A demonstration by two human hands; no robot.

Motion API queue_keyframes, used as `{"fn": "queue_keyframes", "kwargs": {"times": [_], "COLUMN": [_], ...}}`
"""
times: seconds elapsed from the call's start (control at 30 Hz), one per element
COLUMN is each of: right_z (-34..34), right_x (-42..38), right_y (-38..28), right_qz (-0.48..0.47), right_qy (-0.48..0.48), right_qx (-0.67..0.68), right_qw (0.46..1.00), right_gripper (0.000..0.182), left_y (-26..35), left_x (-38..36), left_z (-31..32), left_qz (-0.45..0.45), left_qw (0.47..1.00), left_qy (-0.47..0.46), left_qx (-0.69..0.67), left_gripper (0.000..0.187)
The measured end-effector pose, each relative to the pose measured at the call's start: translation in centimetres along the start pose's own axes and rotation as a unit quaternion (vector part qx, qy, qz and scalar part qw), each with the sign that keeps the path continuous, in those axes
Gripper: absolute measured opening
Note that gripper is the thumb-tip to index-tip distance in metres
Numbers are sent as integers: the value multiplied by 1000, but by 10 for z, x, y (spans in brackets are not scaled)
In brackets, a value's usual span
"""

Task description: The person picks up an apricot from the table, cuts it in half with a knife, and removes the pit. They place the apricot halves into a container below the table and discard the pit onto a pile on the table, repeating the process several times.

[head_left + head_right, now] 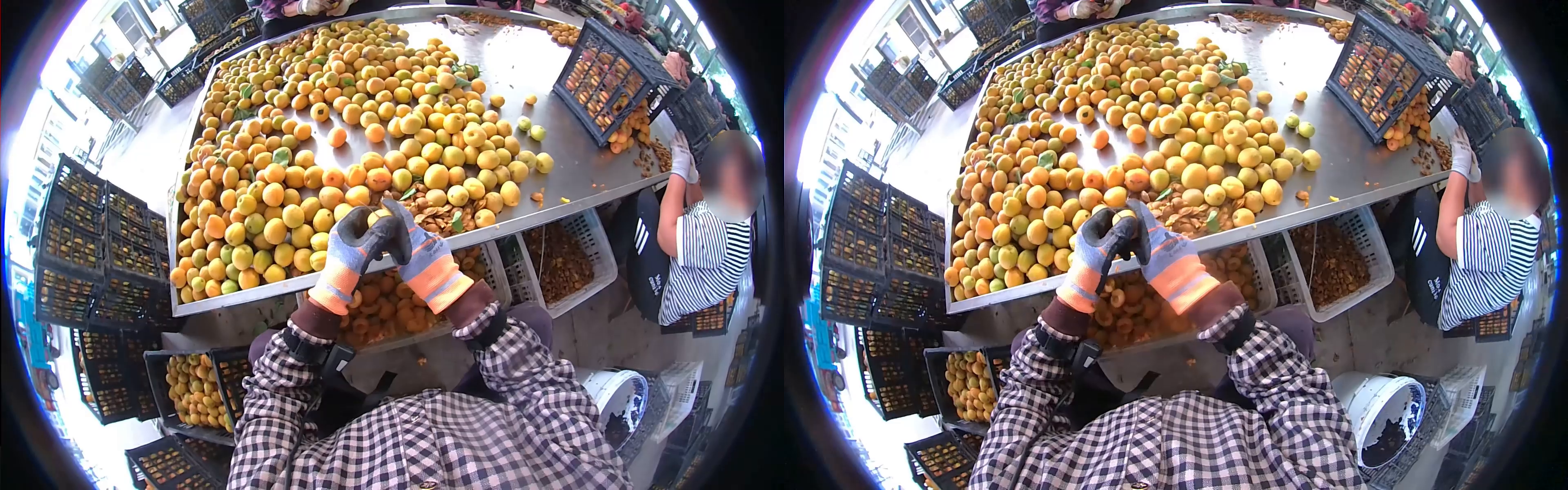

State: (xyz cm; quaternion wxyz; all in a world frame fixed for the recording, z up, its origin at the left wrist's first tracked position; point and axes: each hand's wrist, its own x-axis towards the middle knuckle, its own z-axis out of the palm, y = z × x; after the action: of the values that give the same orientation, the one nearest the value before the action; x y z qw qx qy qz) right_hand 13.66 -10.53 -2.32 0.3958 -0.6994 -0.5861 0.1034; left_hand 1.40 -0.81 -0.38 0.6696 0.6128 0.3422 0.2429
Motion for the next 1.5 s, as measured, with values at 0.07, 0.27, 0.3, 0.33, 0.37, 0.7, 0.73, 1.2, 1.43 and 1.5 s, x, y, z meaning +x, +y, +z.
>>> {"fn": "queue_keyframes", "kwargs": {"times": [0.07, 0.27, 0.3, 0.33, 0.37, 0.7, 0.73, 1.2, 1.43, 1.5], "right_z": [-1, -14, -15, -14, -12, -28, -30, -62, -67, -66], "right_x": [2, 6, 7, 6, 6, 13, 15, 20, 36, 38], "right_y": [0, -13, -14, -14, -11, 0, 2, 8, -26, -26], "right_qz": [-5, -12, 15, 14, -13, 84, 112, 114, 16, -6], "right_qy": [-7, -29, -52, -53, -31, -9, 9, 93, 266, 272], "right_qx": [35, 139, 149, 148, 160, 457, 417, 500, 646, 651], "right_qw": [999, 990, 987, 987, 987, 885, 902, 854, 715, 708], "right_gripper": [64, 54, 51, 51, 51, 57, 54, 8, 25, 25], "left_y": [-4, 0, 0, 0, 0, 22, 24, 11, -3, -9], "left_x": [-1, -6, -7, -8, -9, -18, -17, -8, -12, -8], "left_z": [1, 1, 0, 0, 0, 1, 1, -1, 21, 21], "left_qz": [101, 148, 148, 147, 147, 133, 134, 15, 60, 123], "left_qw": [995, 987, 987, 987, 987, 984, 984, 988, 991, 982], "left_qy": [-4, -18, -16, -17, -18, -81, -82, -112, -123, -135], "left_qx": [4, -55, -55, -57, -58, -84, -83, -106, -11, 49], "left_gripper": [35, 40, 40, 43, 45, 54, 54, 47, 48, 48]}}
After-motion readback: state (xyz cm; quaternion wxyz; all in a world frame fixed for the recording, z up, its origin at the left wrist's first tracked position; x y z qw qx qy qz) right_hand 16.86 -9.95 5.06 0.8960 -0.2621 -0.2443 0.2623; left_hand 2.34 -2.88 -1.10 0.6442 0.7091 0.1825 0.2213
